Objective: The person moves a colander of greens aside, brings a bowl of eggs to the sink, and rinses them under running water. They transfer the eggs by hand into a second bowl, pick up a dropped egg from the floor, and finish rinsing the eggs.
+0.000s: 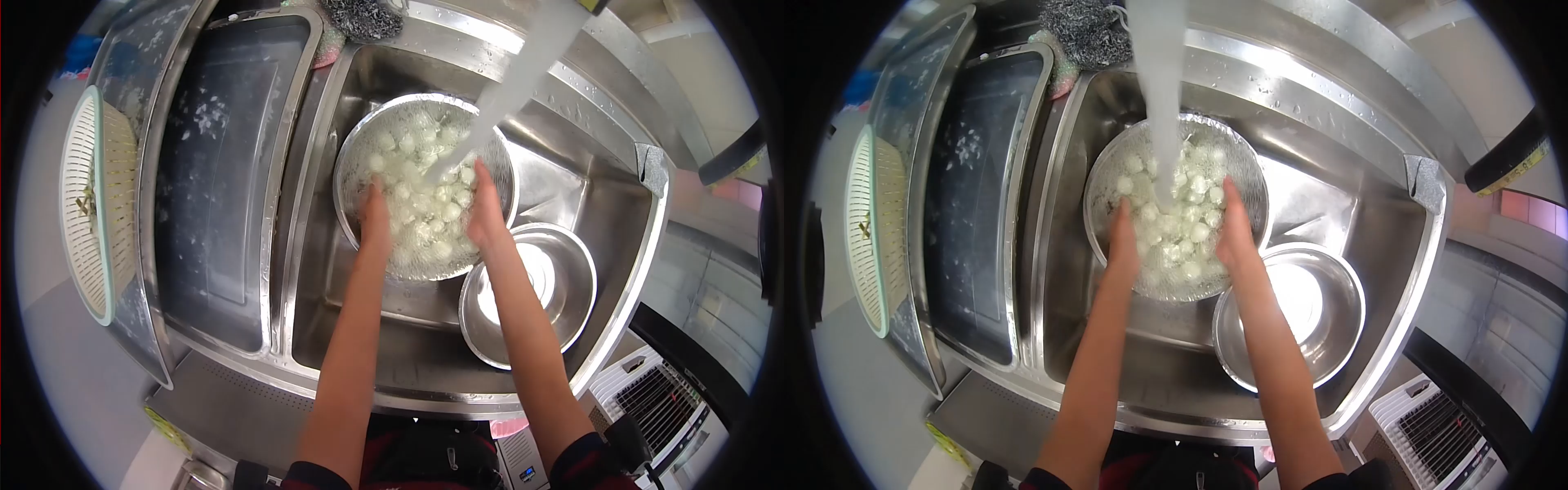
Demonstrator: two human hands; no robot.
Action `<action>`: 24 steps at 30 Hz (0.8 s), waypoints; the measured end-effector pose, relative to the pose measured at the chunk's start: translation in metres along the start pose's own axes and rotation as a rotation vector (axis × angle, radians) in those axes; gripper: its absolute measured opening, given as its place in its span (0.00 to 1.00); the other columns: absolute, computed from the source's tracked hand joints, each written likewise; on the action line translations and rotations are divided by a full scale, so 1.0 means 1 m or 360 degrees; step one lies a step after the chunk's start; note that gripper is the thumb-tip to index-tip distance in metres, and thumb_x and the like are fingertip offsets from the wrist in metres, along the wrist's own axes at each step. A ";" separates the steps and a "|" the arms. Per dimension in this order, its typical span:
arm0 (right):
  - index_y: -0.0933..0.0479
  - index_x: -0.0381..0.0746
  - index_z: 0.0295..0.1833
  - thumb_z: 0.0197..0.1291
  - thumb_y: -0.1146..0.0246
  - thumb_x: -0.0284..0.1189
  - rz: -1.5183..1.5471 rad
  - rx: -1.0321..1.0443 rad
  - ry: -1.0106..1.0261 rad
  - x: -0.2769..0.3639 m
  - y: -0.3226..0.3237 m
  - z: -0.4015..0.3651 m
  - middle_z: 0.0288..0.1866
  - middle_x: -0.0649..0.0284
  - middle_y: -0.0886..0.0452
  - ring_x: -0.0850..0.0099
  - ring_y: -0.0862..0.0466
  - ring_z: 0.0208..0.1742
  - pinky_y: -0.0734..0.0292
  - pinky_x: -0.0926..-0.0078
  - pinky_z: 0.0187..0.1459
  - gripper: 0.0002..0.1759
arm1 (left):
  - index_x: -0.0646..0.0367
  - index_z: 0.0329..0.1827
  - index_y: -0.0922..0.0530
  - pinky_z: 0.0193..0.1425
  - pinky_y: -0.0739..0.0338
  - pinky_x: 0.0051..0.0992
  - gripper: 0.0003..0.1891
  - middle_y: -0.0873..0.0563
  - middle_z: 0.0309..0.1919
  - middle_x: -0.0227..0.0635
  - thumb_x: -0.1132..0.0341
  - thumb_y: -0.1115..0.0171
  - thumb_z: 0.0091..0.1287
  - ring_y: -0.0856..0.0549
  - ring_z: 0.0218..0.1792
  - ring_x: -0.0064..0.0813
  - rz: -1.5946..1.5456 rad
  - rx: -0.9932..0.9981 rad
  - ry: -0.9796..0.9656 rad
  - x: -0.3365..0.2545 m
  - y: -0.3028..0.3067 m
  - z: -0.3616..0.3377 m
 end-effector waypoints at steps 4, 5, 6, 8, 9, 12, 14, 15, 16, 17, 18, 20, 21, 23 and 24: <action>0.46 0.38 0.61 0.59 0.56 0.44 0.0336 0.0212 -0.0271 0.003 -0.024 -0.013 0.55 0.57 0.35 0.65 0.32 0.54 0.36 0.63 0.54 0.29 | 0.57 0.61 0.44 0.56 0.38 0.31 0.29 0.36 0.56 0.39 0.55 0.51 0.59 0.34 0.56 0.33 -0.0623 0.0560 0.0323 0.013 -0.013 0.016; 0.47 0.38 0.61 0.60 0.56 0.42 0.0270 0.0253 -0.0262 0.006 -0.030 -0.017 0.55 0.57 0.35 0.65 0.32 0.54 0.37 0.62 0.54 0.28 | 0.57 0.61 0.44 0.56 0.38 0.31 0.29 0.36 0.56 0.39 0.55 0.51 0.59 0.34 0.56 0.33 -0.0622 0.0560 0.0325 -0.001 -0.017 0.002; 0.45 0.38 0.60 0.60 0.56 0.40 0.0090 0.0173 -0.0165 0.011 -0.033 -0.021 0.54 0.58 0.35 0.66 0.32 0.53 0.33 0.61 0.52 0.26 | 0.57 0.58 0.41 0.52 0.33 0.32 0.25 0.34 0.54 0.38 0.57 0.51 0.60 0.32 0.53 0.33 -0.0453 0.0533 0.0232 -0.017 -0.019 -0.013; 0.44 0.39 0.60 0.59 0.54 0.41 -0.0076 0.0404 -0.0184 0.027 -0.038 -0.028 0.56 0.57 0.37 0.65 0.34 0.55 0.34 0.62 0.53 0.27 | 0.55 0.56 0.37 0.45 0.25 0.33 0.20 0.29 0.48 0.36 0.62 0.52 0.60 0.28 0.49 0.32 -0.0266 0.0705 0.0085 -0.033 -0.019 -0.019; 0.43 0.39 0.61 0.58 0.52 0.42 -0.0244 0.0632 -0.0205 0.032 -0.040 -0.032 0.58 0.57 0.39 0.63 0.36 0.58 0.35 0.63 0.54 0.28 | 0.55 0.56 0.37 0.45 0.25 0.33 0.20 0.29 0.48 0.36 0.62 0.52 0.60 0.28 0.49 0.32 -0.0269 0.0704 0.0081 -0.039 -0.016 -0.021; 0.37 0.45 0.58 0.58 0.52 0.39 -0.0611 0.0566 -0.0043 0.054 -0.031 -0.035 0.58 0.60 0.37 0.65 0.35 0.56 0.32 0.69 0.49 0.23 | 0.56 0.54 0.32 0.47 0.27 0.30 0.19 0.28 0.48 0.36 0.69 0.48 0.58 0.26 0.46 0.32 0.0066 0.0577 -0.0128 -0.064 -0.007 -0.037; 0.34 0.47 0.56 0.57 0.52 0.38 -0.0887 0.0452 0.0085 0.072 -0.026 -0.042 0.59 0.60 0.38 0.65 0.37 0.58 0.34 0.69 0.50 0.21 | 0.58 0.53 0.32 0.50 0.30 0.27 0.18 0.28 0.49 0.37 0.69 0.48 0.58 0.26 0.47 0.31 0.0263 0.0517 -0.0276 -0.071 0.000 -0.039; 0.34 0.47 0.56 0.57 0.52 0.38 -0.0888 0.0457 0.0088 0.074 -0.020 -0.042 0.59 0.60 0.38 0.65 0.37 0.58 0.34 0.69 0.50 0.21 | 0.60 0.53 0.31 0.53 0.33 0.25 0.18 0.28 0.49 0.38 0.68 0.48 0.58 0.27 0.48 0.30 0.0461 0.0451 -0.0424 -0.075 0.004 -0.041; 0.37 0.43 0.58 0.57 0.52 0.40 -0.1046 0.0279 0.0108 0.074 -0.009 -0.038 0.59 0.60 0.38 0.64 0.37 0.58 0.36 0.68 0.52 0.23 | 0.60 0.53 0.31 0.53 0.33 0.25 0.18 0.28 0.49 0.38 0.68 0.48 0.58 0.27 0.48 0.30 0.0460 0.0447 -0.0430 -0.072 0.008 -0.040; 0.40 0.39 0.60 0.57 0.52 0.41 -0.1199 0.0096 0.0126 0.073 0.002 -0.035 0.60 0.60 0.39 0.64 0.37 0.58 0.38 0.66 0.53 0.27 | 0.62 0.52 0.31 0.54 0.36 0.23 0.18 0.28 0.50 0.40 0.67 0.48 0.58 0.27 0.49 0.29 0.0417 0.0420 -0.0438 -0.064 0.013 -0.036; 0.43 0.39 0.61 0.56 0.52 0.46 -0.1109 0.0118 0.0091 0.066 0.009 -0.031 0.62 0.59 0.42 0.63 0.43 0.63 0.45 0.64 0.57 0.32 | 0.64 0.52 0.31 0.55 0.39 0.22 0.18 0.28 0.50 0.41 0.67 0.48 0.58 0.28 0.50 0.28 0.0374 0.0394 -0.0446 -0.057 0.017 -0.032; 0.42 0.41 0.61 0.56 0.52 0.46 -0.1026 0.0027 0.0085 0.045 0.013 -0.025 0.63 0.59 0.43 0.64 0.44 0.63 0.48 0.67 0.59 0.30 | 0.65 0.52 0.32 0.55 0.39 0.23 0.19 0.28 0.50 0.41 0.65 0.49 0.59 0.29 0.51 0.28 0.0348 0.0205 -0.0385 -0.040 0.012 -0.026; 0.41 0.43 0.61 0.56 0.53 0.45 -0.0939 -0.0068 0.0077 0.033 0.017 -0.019 0.64 0.58 0.45 0.65 0.46 0.64 0.52 0.69 0.61 0.29 | 0.66 0.52 0.32 0.55 0.39 0.24 0.20 0.28 0.50 0.42 0.63 0.50 0.60 0.30 0.52 0.29 0.0326 0.0019 -0.0318 -0.030 0.013 -0.023; 0.47 0.39 0.63 0.57 0.53 0.45 -0.0835 -0.0065 0.0064 0.008 0.018 -0.006 0.64 0.56 0.46 0.65 0.47 0.65 0.56 0.71 0.63 0.32 | 0.66 0.52 0.32 0.56 0.39 0.23 0.21 0.28 0.50 0.42 0.59 0.52 0.61 0.30 0.52 0.29 0.0340 0.0116 -0.0314 -0.014 0.008 -0.006; 0.50 0.40 0.64 0.57 0.53 0.48 -0.0779 -0.0084 0.0018 -0.001 0.013 -0.006 0.65 0.57 0.47 0.65 0.49 0.66 0.55 0.69 0.62 0.34 | 0.66 0.53 0.33 0.56 0.39 0.23 0.23 0.28 0.50 0.43 0.56 0.54 0.62 0.31 0.53 0.29 0.0352 0.0215 -0.0313 -0.006 0.004 0.001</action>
Point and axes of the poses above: each hand's wrist, its own z-axis towards the middle knuckle, its own y-axis out of the back of the hand, x = y × z, the point moved 4 cm from there along z, towards the middle knuckle
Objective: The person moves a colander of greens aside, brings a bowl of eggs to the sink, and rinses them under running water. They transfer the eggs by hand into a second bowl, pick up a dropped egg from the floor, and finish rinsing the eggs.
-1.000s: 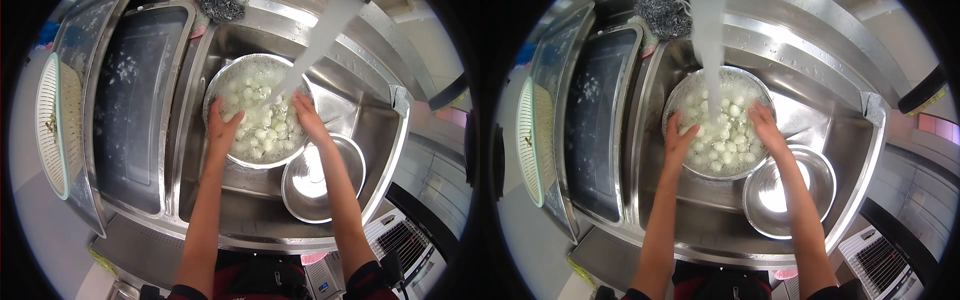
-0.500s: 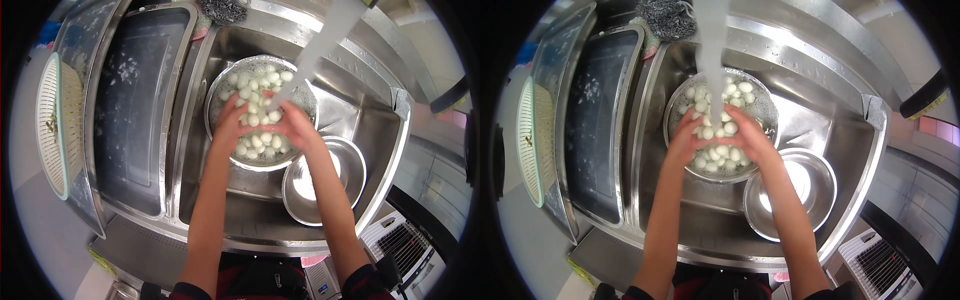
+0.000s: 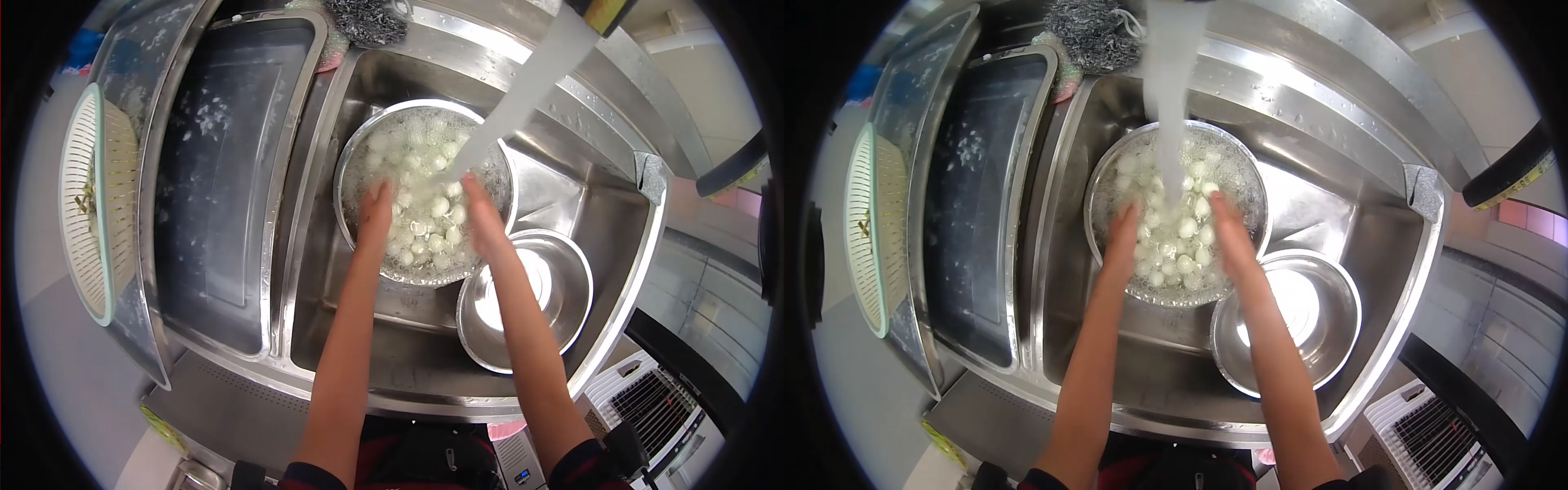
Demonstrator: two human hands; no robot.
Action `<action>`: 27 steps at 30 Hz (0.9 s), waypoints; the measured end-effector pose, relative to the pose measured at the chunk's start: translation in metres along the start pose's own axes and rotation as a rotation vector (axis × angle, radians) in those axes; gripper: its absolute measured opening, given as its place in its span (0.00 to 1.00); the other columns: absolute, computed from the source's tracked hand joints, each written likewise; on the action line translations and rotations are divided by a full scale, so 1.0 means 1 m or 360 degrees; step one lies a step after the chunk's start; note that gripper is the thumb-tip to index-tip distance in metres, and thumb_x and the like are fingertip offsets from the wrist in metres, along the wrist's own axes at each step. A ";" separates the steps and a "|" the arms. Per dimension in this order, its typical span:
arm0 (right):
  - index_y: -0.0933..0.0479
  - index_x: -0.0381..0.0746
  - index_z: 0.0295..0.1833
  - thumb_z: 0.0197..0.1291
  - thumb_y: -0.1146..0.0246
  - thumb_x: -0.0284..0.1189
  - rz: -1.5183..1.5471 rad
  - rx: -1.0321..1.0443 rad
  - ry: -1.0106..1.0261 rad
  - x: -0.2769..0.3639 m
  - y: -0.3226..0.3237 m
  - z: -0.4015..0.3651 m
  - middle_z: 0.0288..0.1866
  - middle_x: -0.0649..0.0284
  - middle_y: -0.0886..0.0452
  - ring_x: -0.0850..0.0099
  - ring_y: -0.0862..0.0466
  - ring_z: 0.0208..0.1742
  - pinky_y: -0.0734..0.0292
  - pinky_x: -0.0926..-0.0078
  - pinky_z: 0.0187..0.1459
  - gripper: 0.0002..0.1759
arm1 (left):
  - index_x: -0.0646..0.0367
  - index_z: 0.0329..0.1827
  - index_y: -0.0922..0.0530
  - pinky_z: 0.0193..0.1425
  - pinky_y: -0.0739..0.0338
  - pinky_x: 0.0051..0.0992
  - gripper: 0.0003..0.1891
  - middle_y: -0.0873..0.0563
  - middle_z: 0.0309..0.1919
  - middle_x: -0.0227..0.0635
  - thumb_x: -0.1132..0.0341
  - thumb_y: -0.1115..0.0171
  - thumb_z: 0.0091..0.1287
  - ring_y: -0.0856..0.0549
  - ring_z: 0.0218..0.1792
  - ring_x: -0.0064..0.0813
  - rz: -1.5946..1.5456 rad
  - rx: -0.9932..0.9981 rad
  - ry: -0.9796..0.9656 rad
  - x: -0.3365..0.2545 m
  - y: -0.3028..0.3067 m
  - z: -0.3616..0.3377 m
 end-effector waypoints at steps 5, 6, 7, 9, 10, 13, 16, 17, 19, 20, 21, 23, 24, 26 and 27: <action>0.52 0.41 0.64 0.57 0.56 0.51 0.0603 0.0185 -0.0083 -0.011 -0.031 -0.007 0.64 0.57 0.48 0.66 0.47 0.65 0.49 0.65 0.61 0.36 | 0.65 0.53 0.34 0.56 0.39 0.23 0.26 0.29 0.51 0.41 0.50 0.59 0.63 0.30 0.52 0.29 -0.0403 0.0207 0.0163 -0.006 -0.026 -0.005; 0.51 0.40 0.64 0.57 0.56 0.51 0.0785 0.0369 -0.0105 0.002 -0.036 -0.018 0.64 0.58 0.48 0.66 0.43 0.63 0.46 0.65 0.60 0.35 | 0.65 0.54 0.34 0.56 0.39 0.24 0.27 0.29 0.51 0.40 0.50 0.60 0.64 0.30 0.52 0.29 -0.0668 0.0296 0.0394 -0.005 -0.030 -0.005; 0.50 0.40 0.63 0.58 0.57 0.50 0.0968 0.0555 -0.0126 0.016 -0.041 -0.029 0.64 0.58 0.47 0.66 0.40 0.61 0.42 0.65 0.58 0.34 | 0.65 0.54 0.34 0.56 0.39 0.24 0.27 0.29 0.51 0.40 0.50 0.60 0.64 0.30 0.52 0.29 -0.0662 0.0297 0.0390 -0.011 -0.028 -0.007; 0.47 0.40 0.62 0.59 0.57 0.48 0.1042 0.0621 -0.0164 0.033 -0.031 -0.039 0.62 0.59 0.45 0.66 0.34 0.56 0.34 0.65 0.52 0.31 | 0.63 0.53 0.32 0.55 0.38 0.26 0.26 0.28 0.50 0.39 0.49 0.63 0.64 0.29 0.50 0.27 -0.0871 0.0566 0.0359 -0.030 -0.026 -0.016; 0.45 0.41 0.61 0.60 0.58 0.47 0.0912 0.0661 -0.0135 0.042 -0.026 -0.046 0.60 0.59 0.42 0.66 0.34 0.56 0.34 0.65 0.52 0.29 | 0.63 0.53 0.32 0.55 0.38 0.26 0.26 0.28 0.50 0.39 0.49 0.63 0.64 0.29 0.50 0.27 -0.0867 0.0564 0.0359 -0.040 -0.021 -0.022; 0.39 0.43 0.59 0.60 0.57 0.45 0.0655 0.0598 -0.0044 0.059 -0.005 -0.054 0.58 0.58 0.39 0.67 0.33 0.55 0.31 0.66 0.48 0.26 | 0.61 0.52 0.30 0.55 0.38 0.27 0.26 0.26 0.49 0.38 0.49 0.63 0.65 0.28 0.50 0.26 -0.0405 0.0514 0.0094 -0.062 -0.002 -0.036; 0.38 0.43 0.59 0.60 0.56 0.44 0.0132 0.0287 0.0154 0.064 0.022 -0.048 0.59 0.56 0.39 0.65 0.36 0.58 0.36 0.67 0.53 0.25 | 0.62 0.50 0.28 0.56 0.39 0.27 0.25 0.26 0.49 0.39 0.49 0.62 0.64 0.28 0.50 0.27 -0.0231 0.0311 -0.0090 -0.067 0.008 -0.041; 0.38 0.44 0.59 0.59 0.55 0.44 -0.0184 0.0121 0.0316 0.056 0.031 -0.036 0.60 0.55 0.40 0.63 0.39 0.60 0.41 0.67 0.57 0.25 | 0.63 0.51 0.29 0.58 0.41 0.26 0.26 0.27 0.50 0.40 0.49 0.61 0.64 0.29 0.51 0.28 -0.0118 0.0115 -0.0096 -0.065 0.010 -0.042; 0.38 0.44 0.59 0.59 0.54 0.43 -0.0500 -0.0044 0.0483 0.044 0.035 -0.022 0.61 0.54 0.41 0.62 0.42 0.62 0.47 0.68 0.60 0.25 | 0.64 0.52 0.30 0.59 0.43 0.26 0.27 0.28 0.51 0.41 0.49 0.61 0.64 0.30 0.52 0.29 -0.0006 -0.0085 -0.0108 -0.057 0.010 -0.039; 0.39 0.44 0.60 0.58 0.54 0.44 -0.0509 -0.0057 0.0490 0.039 0.029 -0.020 0.62 0.53 0.43 0.62 0.46 0.64 0.53 0.69 0.62 0.26 | 0.65 0.53 0.32 0.60 0.44 0.25 0.27 0.29 0.53 0.41 0.49 0.60 0.63 0.31 0.53 0.29 -0.0027 -0.0130 -0.0102 -0.044 0.010 -0.033; 0.40 0.43 0.61 0.58 0.54 0.45 -0.0519 -0.0073 0.0490 0.031 0.022 -0.017 0.63 0.52 0.45 0.62 0.50 0.66 0.59 0.70 0.64 0.28 | 0.65 0.54 0.33 0.60 0.45 0.25 0.28 0.31 0.54 0.42 0.48 0.60 0.63 0.32 0.54 0.30 -0.0047 -0.0172 -0.0090 -0.030 0.011 -0.027; 0.45 0.41 0.63 0.58 0.55 0.48 -0.0264 0.0002 0.0325 0.010 0.007 -0.006 0.65 0.53 0.49 0.62 0.55 0.68 0.61 0.68 0.64 0.31 | 0.63 0.56 0.35 0.60 0.45 0.25 0.28 0.31 0.55 0.39 0.49 0.60 0.63 0.33 0.55 0.30 -0.0091 -0.0165 0.0053 0.007 0.009 -0.002; 0.48 0.39 0.63 0.57 0.54 0.48 0.0061 0.0045 0.0153 0.002 -0.003 -0.003 0.64 0.55 0.47 0.65 0.52 0.66 0.58 0.67 0.63 0.33 | 0.60 0.58 0.37 0.60 0.45 0.24 0.27 0.32 0.55 0.35 0.49 0.59 0.63 0.35 0.56 0.29 -0.0136 -0.0160 0.0188 0.018 0.008 0.005; 0.51 0.38 0.64 0.57 0.54 0.48 0.0386 0.0090 -0.0022 -0.001 -0.018 -0.005 0.63 0.57 0.46 0.67 0.49 0.65 0.55 0.67 0.62 0.35 | 0.61 0.58 0.38 0.59 0.43 0.26 0.28 0.33 0.56 0.37 0.48 0.58 0.62 0.34 0.56 0.30 -0.0390 -0.0085 0.0346 0.008 -0.004 -0.005; 0.52 0.38 0.64 0.57 0.54 0.48 0.0444 0.0129 -0.0170 0.000 -0.024 -0.009 0.63 0.57 0.45 0.67 0.46 0.64 0.51 0.65 0.61 0.35 | 0.61 0.59 0.39 0.58 0.42 0.28 0.29 0.34 0.56 0.38 0.48 0.57 0.62 0.33 0.55 0.31 -0.0644 -0.0010 0.0505 0.002 -0.012 -0.011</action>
Point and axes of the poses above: each hand's wrist, its own z-axis towards the middle knuckle, its own y-axis out of the back of the hand, x = y × z, the point moved 4 cm from there along z, towards the middle knuckle
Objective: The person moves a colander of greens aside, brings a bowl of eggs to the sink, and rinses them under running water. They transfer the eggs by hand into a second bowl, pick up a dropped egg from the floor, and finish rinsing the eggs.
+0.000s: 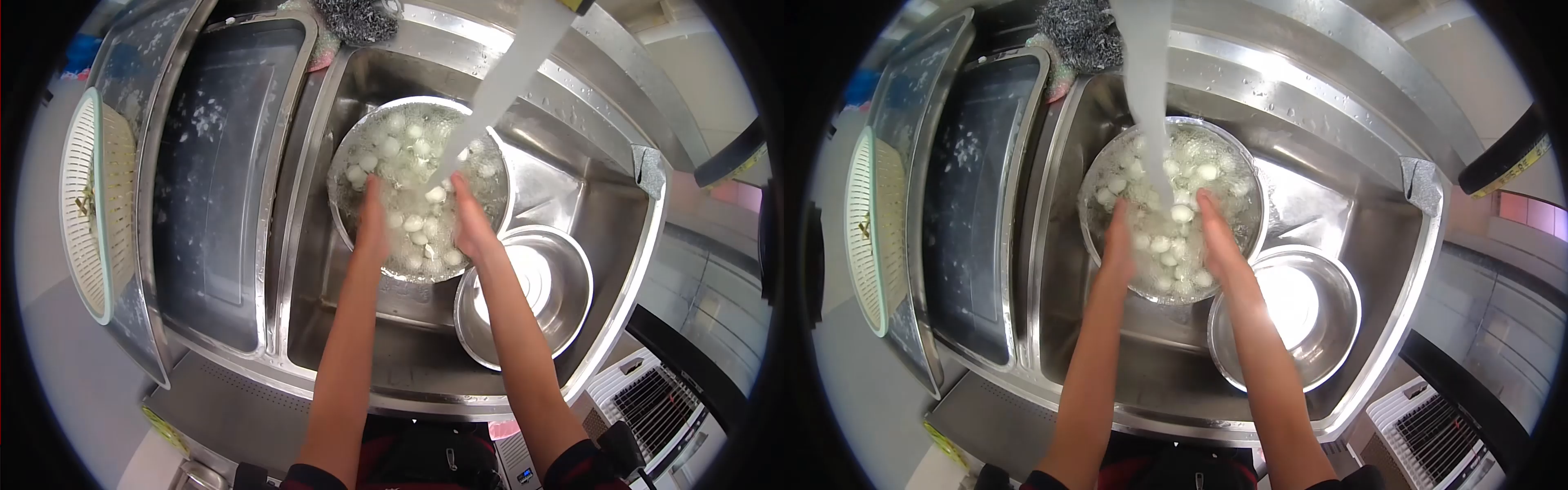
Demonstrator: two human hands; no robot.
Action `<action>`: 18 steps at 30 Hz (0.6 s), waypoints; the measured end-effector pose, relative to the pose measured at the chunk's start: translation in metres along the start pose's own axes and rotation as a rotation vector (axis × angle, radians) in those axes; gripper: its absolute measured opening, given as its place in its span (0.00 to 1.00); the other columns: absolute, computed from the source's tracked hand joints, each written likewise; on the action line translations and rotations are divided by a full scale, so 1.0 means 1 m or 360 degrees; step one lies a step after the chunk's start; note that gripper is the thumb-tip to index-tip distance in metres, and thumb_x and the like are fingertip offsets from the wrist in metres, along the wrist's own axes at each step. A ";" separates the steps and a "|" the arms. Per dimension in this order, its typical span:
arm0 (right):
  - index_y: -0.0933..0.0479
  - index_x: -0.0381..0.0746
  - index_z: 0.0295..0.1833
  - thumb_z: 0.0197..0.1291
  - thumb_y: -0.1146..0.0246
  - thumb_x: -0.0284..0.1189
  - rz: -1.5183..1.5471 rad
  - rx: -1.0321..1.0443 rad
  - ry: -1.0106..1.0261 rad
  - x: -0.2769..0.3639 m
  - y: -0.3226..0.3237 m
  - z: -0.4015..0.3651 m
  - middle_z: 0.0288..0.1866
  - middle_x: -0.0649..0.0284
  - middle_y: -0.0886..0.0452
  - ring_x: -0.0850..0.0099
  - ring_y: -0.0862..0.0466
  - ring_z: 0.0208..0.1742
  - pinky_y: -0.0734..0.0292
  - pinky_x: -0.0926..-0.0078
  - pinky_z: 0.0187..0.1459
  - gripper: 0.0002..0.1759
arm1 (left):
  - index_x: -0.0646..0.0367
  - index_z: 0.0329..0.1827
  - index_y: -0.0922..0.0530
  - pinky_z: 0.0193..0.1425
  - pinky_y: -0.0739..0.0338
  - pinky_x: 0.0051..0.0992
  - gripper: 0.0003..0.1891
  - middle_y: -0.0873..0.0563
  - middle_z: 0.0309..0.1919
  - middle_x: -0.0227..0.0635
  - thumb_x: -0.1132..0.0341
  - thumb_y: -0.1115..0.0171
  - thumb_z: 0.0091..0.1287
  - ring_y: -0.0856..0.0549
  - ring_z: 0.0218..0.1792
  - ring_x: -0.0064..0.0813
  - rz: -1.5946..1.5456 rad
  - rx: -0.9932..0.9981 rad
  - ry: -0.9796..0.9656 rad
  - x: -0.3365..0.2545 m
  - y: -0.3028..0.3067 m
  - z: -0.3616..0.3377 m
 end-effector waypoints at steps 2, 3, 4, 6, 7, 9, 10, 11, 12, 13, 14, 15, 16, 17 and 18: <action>0.53 0.38 0.64 0.58 0.55 0.47 0.0063 0.0020 -0.0153 0.007 -0.006 -0.012 0.62 0.57 0.44 0.66 0.43 0.62 0.47 0.63 0.59 0.35 | 0.59 0.59 0.40 0.56 0.38 0.29 0.27 0.33 0.55 0.37 0.50 0.56 0.62 0.32 0.54 0.31 -0.0079 0.0170 0.0080 -0.005 -0.012 -0.009; 0.47 0.38 0.62 0.59 0.58 0.47 0.0225 0.0311 -0.0124 0.016 -0.012 -0.020 0.60 0.56 0.41 0.65 0.38 0.59 0.43 0.63 0.57 0.31 | 0.57 0.60 0.40 0.53 0.34 0.31 0.26 0.33 0.55 0.37 0.52 0.55 0.62 0.31 0.54 0.30 -0.0160 0.0342 0.0163 -0.007 -0.019 -0.014; 0.41 0.39 0.59 0.60 0.60 0.46 0.0388 0.0598 -0.0094 0.022 -0.015 -0.027 0.57 0.56 0.37 0.64 0.33 0.56 0.38 0.62 0.55 0.28 | 0.57 0.60 0.40 0.53 0.34 0.31 0.26 0.33 0.55 0.37 0.52 0.55 0.62 0.31 0.54 0.30 -0.0161 0.0341 0.0174 -0.011 -0.021 -0.020; 0.38 0.38 0.55 0.61 0.59 0.41 0.0458 0.0704 -0.0082 0.030 -0.011 -0.031 0.51 0.58 0.32 0.66 0.27 0.48 0.28 0.64 0.46 0.23 | 0.58 0.57 0.37 0.49 0.29 0.33 0.22 0.30 0.51 0.37 0.57 0.55 0.63 0.28 0.51 0.31 -0.0014 0.0565 -0.0026 -0.028 -0.025 -0.035; 0.37 0.36 0.55 0.61 0.58 0.38 0.0385 0.0715 0.0002 0.036 -0.011 -0.036 0.50 0.57 0.32 0.67 0.27 0.49 0.28 0.65 0.46 0.22 | 0.60 0.56 0.37 0.49 0.28 0.34 0.19 0.29 0.50 0.39 0.61 0.57 0.64 0.28 0.50 0.32 0.0009 0.0584 -0.0056 -0.033 -0.025 -0.040; 0.38 0.34 0.55 0.59 0.55 0.28 0.0375 0.0742 0.0042 0.049 -0.013 -0.048 0.49 0.55 0.33 0.66 0.28 0.49 0.26 0.67 0.45 0.19 | 0.61 0.57 0.38 0.49 0.28 0.34 0.19 0.29 0.50 0.40 0.62 0.58 0.64 0.27 0.50 0.32 0.0035 0.0612 -0.0054 -0.038 -0.026 -0.049; 0.38 0.34 0.55 0.59 0.55 0.28 0.0373 0.0746 0.0045 0.053 -0.014 -0.052 0.49 0.55 0.33 0.66 0.28 0.49 0.26 0.67 0.45 0.19 | 0.62 0.57 0.38 0.50 0.27 0.33 0.19 0.28 0.49 0.41 0.63 0.59 0.65 0.26 0.49 0.32 0.0061 0.0640 -0.0052 -0.040 -0.027 -0.052; 0.38 0.33 0.55 0.58 0.55 0.25 0.0349 0.0752 0.0083 0.056 -0.014 -0.056 0.50 0.55 0.33 0.66 0.28 0.50 0.26 0.67 0.46 0.19 | 0.62 0.57 0.38 0.50 0.27 0.33 0.19 0.28 0.49 0.41 0.63 0.59 0.65 0.26 0.49 0.32 0.0061 0.0640 -0.0055 -0.042 -0.028 -0.056; 0.38 0.33 0.56 0.57 0.55 0.23 0.0326 0.0757 0.0120 0.058 -0.014 -0.059 0.50 0.55 0.33 0.65 0.28 0.50 0.26 0.66 0.47 0.19 | 0.62 0.57 0.38 0.49 0.27 0.33 0.19 0.28 0.48 0.41 0.63 0.59 0.65 0.26 0.48 0.32 0.0042 0.0654 -0.0060 -0.042 -0.029 -0.059; 0.38 0.33 0.56 0.57 0.55 0.23 0.0325 0.0759 0.0122 0.059 -0.013 -0.061 0.50 0.55 0.33 0.65 0.28 0.50 0.26 0.66 0.47 0.19 | 0.63 0.57 0.38 0.49 0.27 0.33 0.20 0.28 0.48 0.41 0.63 0.60 0.65 0.25 0.48 0.33 0.0022 0.0668 -0.0064 -0.043 -0.030 -0.060; 0.39 0.32 0.56 0.56 0.55 0.21 0.0315 0.0756 0.0134 0.059 -0.012 -0.062 0.51 0.54 0.34 0.65 0.29 0.51 0.27 0.66 0.48 0.19 | 0.63 0.57 0.38 0.49 0.27 0.33 0.20 0.28 0.48 0.41 0.63 0.60 0.65 0.25 0.48 0.33 0.0021 0.0668 -0.0066 -0.043 -0.030 -0.061; 0.39 0.32 0.56 0.55 0.55 0.19 0.0305 0.0754 0.0145 0.060 -0.012 -0.063 0.52 0.54 0.34 0.64 0.29 0.51 0.27 0.66 0.49 0.20 | 0.63 0.57 0.38 0.49 0.27 0.32 0.20 0.27 0.48 0.41 0.61 0.61 0.65 0.25 0.48 0.32 0.0007 0.0690 -0.0039 -0.043 -0.029 -0.062; 0.39 0.32 0.56 0.55 0.55 0.19 0.0304 0.0756 0.0143 0.061 -0.012 -0.065 0.52 0.54 0.34 0.64 0.29 0.51 0.27 0.66 0.49 0.20 | 0.63 0.57 0.39 0.49 0.27 0.32 0.21 0.27 0.48 0.41 0.60 0.63 0.66 0.25 0.47 0.32 -0.0007 0.0710 -0.0011 -0.043 -0.028 -0.062; 0.40 0.31 0.56 0.55 0.55 0.19 0.0241 0.0752 0.0189 0.063 -0.012 -0.066 0.53 0.54 0.36 0.64 0.30 0.53 0.27 0.66 0.49 0.21 | 0.63 0.57 0.39 0.49 0.27 0.32 0.21 0.27 0.48 0.41 0.60 0.63 0.66 0.25 0.47 0.32 -0.0009 0.0707 -0.0011 -0.044 -0.028 -0.063; 0.40 0.31 0.57 0.55 0.55 0.18 0.0179 0.0746 0.0236 0.065 -0.011 -0.067 0.55 0.54 0.37 0.64 0.32 0.54 0.28 0.67 0.50 0.21 | 0.63 0.57 0.39 0.51 0.29 0.31 0.22 0.28 0.49 0.42 0.58 0.64 0.66 0.26 0.49 0.32 -0.0069 0.0711 -0.0022 -0.047 -0.029 -0.066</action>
Point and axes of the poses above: each hand's wrist, its own z-axis towards the middle knuckle, its own y-axis out of the back of the hand, x = y × z, the point moved 4 cm from there along z, towards the middle knuckle
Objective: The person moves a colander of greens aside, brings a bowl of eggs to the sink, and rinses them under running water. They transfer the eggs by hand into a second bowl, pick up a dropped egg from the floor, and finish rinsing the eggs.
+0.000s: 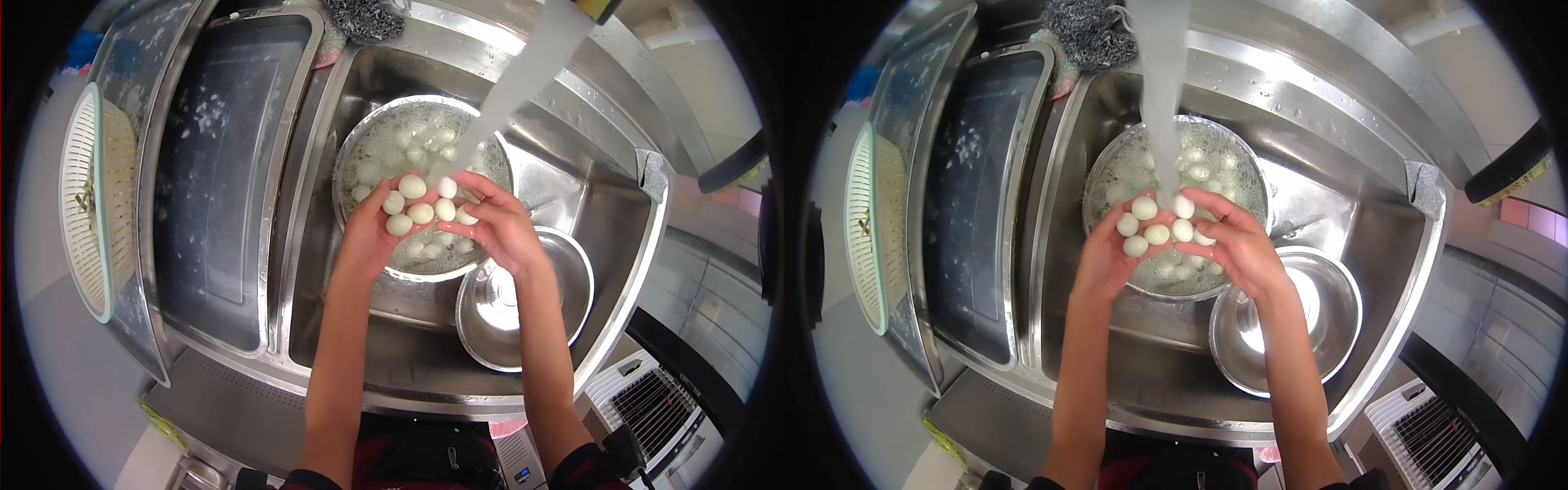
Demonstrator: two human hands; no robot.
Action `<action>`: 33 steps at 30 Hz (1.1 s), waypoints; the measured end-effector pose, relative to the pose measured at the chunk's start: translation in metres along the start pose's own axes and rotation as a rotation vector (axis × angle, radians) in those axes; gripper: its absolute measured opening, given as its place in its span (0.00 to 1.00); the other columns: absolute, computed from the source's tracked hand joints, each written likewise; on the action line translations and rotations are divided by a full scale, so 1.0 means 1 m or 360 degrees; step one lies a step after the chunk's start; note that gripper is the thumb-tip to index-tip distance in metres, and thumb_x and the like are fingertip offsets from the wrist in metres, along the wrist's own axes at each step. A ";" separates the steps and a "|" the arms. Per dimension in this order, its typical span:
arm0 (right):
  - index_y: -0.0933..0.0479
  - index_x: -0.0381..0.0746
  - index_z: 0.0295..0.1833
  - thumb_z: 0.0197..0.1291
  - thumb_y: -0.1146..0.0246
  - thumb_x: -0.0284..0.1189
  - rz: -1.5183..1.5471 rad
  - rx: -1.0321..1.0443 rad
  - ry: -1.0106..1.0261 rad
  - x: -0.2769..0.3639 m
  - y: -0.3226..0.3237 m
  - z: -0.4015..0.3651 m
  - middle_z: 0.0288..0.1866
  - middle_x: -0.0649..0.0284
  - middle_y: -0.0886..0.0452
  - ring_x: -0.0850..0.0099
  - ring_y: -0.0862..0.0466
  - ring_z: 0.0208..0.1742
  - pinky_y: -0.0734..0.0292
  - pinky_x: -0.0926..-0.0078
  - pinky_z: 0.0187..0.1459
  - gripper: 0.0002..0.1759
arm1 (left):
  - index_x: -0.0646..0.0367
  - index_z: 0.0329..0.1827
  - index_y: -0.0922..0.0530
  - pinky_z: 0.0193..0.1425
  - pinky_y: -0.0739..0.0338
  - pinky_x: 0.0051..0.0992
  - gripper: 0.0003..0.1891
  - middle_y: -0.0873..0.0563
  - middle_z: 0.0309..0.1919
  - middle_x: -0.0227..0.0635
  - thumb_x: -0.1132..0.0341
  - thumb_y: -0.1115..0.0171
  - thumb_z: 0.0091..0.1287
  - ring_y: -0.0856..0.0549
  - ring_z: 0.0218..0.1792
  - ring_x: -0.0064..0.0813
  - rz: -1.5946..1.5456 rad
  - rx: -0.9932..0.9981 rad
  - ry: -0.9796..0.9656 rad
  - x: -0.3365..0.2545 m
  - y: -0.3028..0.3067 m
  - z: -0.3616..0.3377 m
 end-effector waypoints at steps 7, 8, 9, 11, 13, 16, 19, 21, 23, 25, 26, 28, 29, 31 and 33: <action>0.42 0.39 0.60 0.56 0.55 0.24 -0.0252 -0.0375 0.0114 0.014 0.024 -0.001 0.61 0.62 0.40 0.66 0.38 0.60 0.36 0.70 0.53 0.23 | 0.61 0.59 0.40 0.63 0.52 0.33 0.27 0.36 0.58 0.39 0.50 0.69 0.66 0.40 0.61 0.34 0.0189 -0.0157 -0.0229 -0.009 0.018 -0.002; 0.42 0.39 0.60 0.56 0.55 0.24 -0.0253 -0.0376 0.0114 0.015 0.028 0.001 0.61 0.62 0.40 0.66 0.38 0.60 0.36 0.70 0.53 0.23 | 0.61 0.59 0.40 0.63 0.52 0.33 0.27 0.36 0.58 0.39 0.50 0.69 0.66 0.40 0.61 0.34 0.0187 -0.0155 -0.0229 -0.010 0.020 -0.002; 0.42 0.39 0.60 0.57 0.54 0.28 -0.0602 -0.0516 0.0083 0.016 0.035 0.003 0.62 0.61 0.42 0.65 0.39 0.61 0.40 0.67 0.55 0.24 | 0.60 0.59 0.41 0.64 0.56 0.34 0.27 0.36 0.58 0.39 0.49 0.69 0.65 0.40 0.61 0.34 0.0265 -0.0266 -0.0268 -0.013 0.025 -0.001; 0.43 0.38 0.61 0.57 0.53 0.32 -0.0951 -0.0653 0.0049 0.008 0.051 0.012 0.63 0.59 0.44 0.65 0.40 0.62 0.44 0.65 0.57 0.25 | 0.59 0.60 0.41 0.64 0.59 0.34 0.28 0.36 0.59 0.38 0.48 0.70 0.65 0.41 0.61 0.33 0.0344 -0.0379 -0.0307 -0.013 0.032 0.006; 0.43 0.38 0.61 0.56 0.52 0.37 -0.1026 -0.0783 0.0130 -0.013 0.074 0.025 0.61 0.57 0.40 0.63 0.42 0.63 0.50 0.70 0.61 0.27 | 0.60 0.61 0.42 0.64 0.53 0.27 0.29 0.39 0.60 0.37 0.48 0.63 0.64 0.42 0.62 0.31 0.0522 -0.0541 -0.0287 0.000 0.049 0.024; 0.47 0.37 0.63 0.57 0.54 0.44 -0.0780 -0.0967 0.0084 -0.043 0.076 0.046 0.62 0.53 0.43 0.63 0.44 0.64 0.52 0.69 0.62 0.32 | 0.60 0.61 0.42 0.63 0.50 0.27 0.30 0.38 0.59 0.37 0.46 0.62 0.63 0.40 0.61 0.30 0.0155 -0.0447 -0.0099 0.038 0.074 0.071; 0.52 0.37 0.64 0.56 0.56 0.52 -0.0144 -0.0937 -0.0207 -0.066 0.070 0.062 0.62 0.52 0.44 0.63 0.45 0.64 0.51 0.65 0.61 0.38 | 0.60 0.61 0.43 0.61 0.44 0.28 0.30 0.36 0.58 0.37 0.45 0.64 0.63 0.37 0.59 0.29 0.0058 -0.0513 0.0071 0.041 0.062 0.087; 0.53 0.38 0.64 0.56 0.56 0.53 0.0067 -0.0751 -0.0247 -0.057 0.047 0.060 0.62 0.53 0.44 0.62 0.44 0.64 0.50 0.63 0.61 0.39 | 0.60 0.61 0.43 0.59 0.42 0.28 0.31 0.36 0.57 0.37 0.45 0.65 0.63 0.36 0.58 0.29 0.0202 -0.0466 0.0040 0.029 0.040 0.085; 0.55 0.39 0.65 0.56 0.57 0.54 0.0283 -0.0571 -0.0284 -0.051 0.036 0.055 0.62 0.54 0.44 0.62 0.44 0.63 0.48 0.60 0.60 0.39 | 0.60 0.61 0.43 0.58 0.39 0.29 0.31 0.35 0.57 0.36 0.44 0.67 0.64 0.34 0.57 0.30 0.0351 -0.0414 0.0018 0.026 0.035 0.088; 0.52 0.42 0.64 0.58 0.58 0.52 0.0424 -0.0213 -0.0213 -0.044 0.029 0.051 0.61 0.58 0.41 0.63 0.38 0.60 0.40 0.58 0.56 0.35 | 0.59 0.61 0.44 0.56 0.37 0.28 0.30 0.35 0.57 0.35 0.44 0.69 0.64 0.32 0.54 0.28 0.0218 0.0019 0.0060 0.025 0.028 0.095; 0.52 0.42 0.64 0.58 0.58 0.52 0.0426 -0.0209 -0.0211 -0.039 0.028 0.047 0.61 0.58 0.41 0.63 0.38 0.60 0.40 0.58 0.56 0.35 | 0.59 0.61 0.44 0.56 0.37 0.28 0.30 0.35 0.57 0.35 0.44 0.69 0.64 0.32 0.54 0.28 0.0222 0.0019 0.0058 0.014 0.018 0.083; 0.46 0.41 0.61 0.61 0.60 0.46 0.0300 -0.0021 -0.0164 -0.026 0.022 0.036 0.57 0.56 0.37 0.62 0.31 0.54 0.29 0.58 0.47 0.28 | 0.59 0.61 0.44 0.57 0.38 0.28 0.30 0.34 0.56 0.35 0.45 0.69 0.64 0.30 0.52 0.27 0.0094 0.0208 0.0193 -0.004 -0.004 0.051; 0.46 0.40 0.61 0.61 0.58 0.42 0.0258 -0.0001 -0.0181 -0.020 0.021 0.031 0.56 0.56 0.36 0.62 0.29 0.52 0.27 0.59 0.44 0.26 | 0.60 0.57 0.37 0.57 0.38 0.27 0.29 0.29 0.53 0.35 0.45 0.69 0.65 0.30 0.52 0.26 0.0070 0.0231 0.0178 -0.007 -0.005 0.045; 0.43 0.42 0.60 0.61 0.57 0.43 -0.0049 -0.0081 -0.0188 -0.004 0.022 0.021 0.55 0.59 0.35 0.65 0.29 0.51 0.27 0.63 0.44 0.25 | 0.61 0.54 0.34 0.57 0.39 0.27 0.28 0.27 0.50 0.36 0.47 0.68 0.65 0.30 0.53 0.27 0.0296 0.0120 0.0069 -0.014 -0.004 0.034; 0.36 0.42 0.57 0.60 0.55 0.42 -0.0544 -0.0284 -0.0172 0.012 0.026 0.017 0.52 0.62 0.32 0.69 0.29 0.51 0.28 0.68 0.46 0.23 | 0.62 0.52 0.30 0.58 0.40 0.26 0.27 0.25 0.48 0.37 0.48 0.66 0.65 0.30 0.54 0.28 0.0518 0.0011 -0.0043 -0.022 0.003 0.031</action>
Point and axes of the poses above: each hand's wrist, its own z-axis towards the middle knuckle, its own y-axis out of the back of the hand, x = y × z, the point moved 4 cm from there along z, towards the middle knuckle
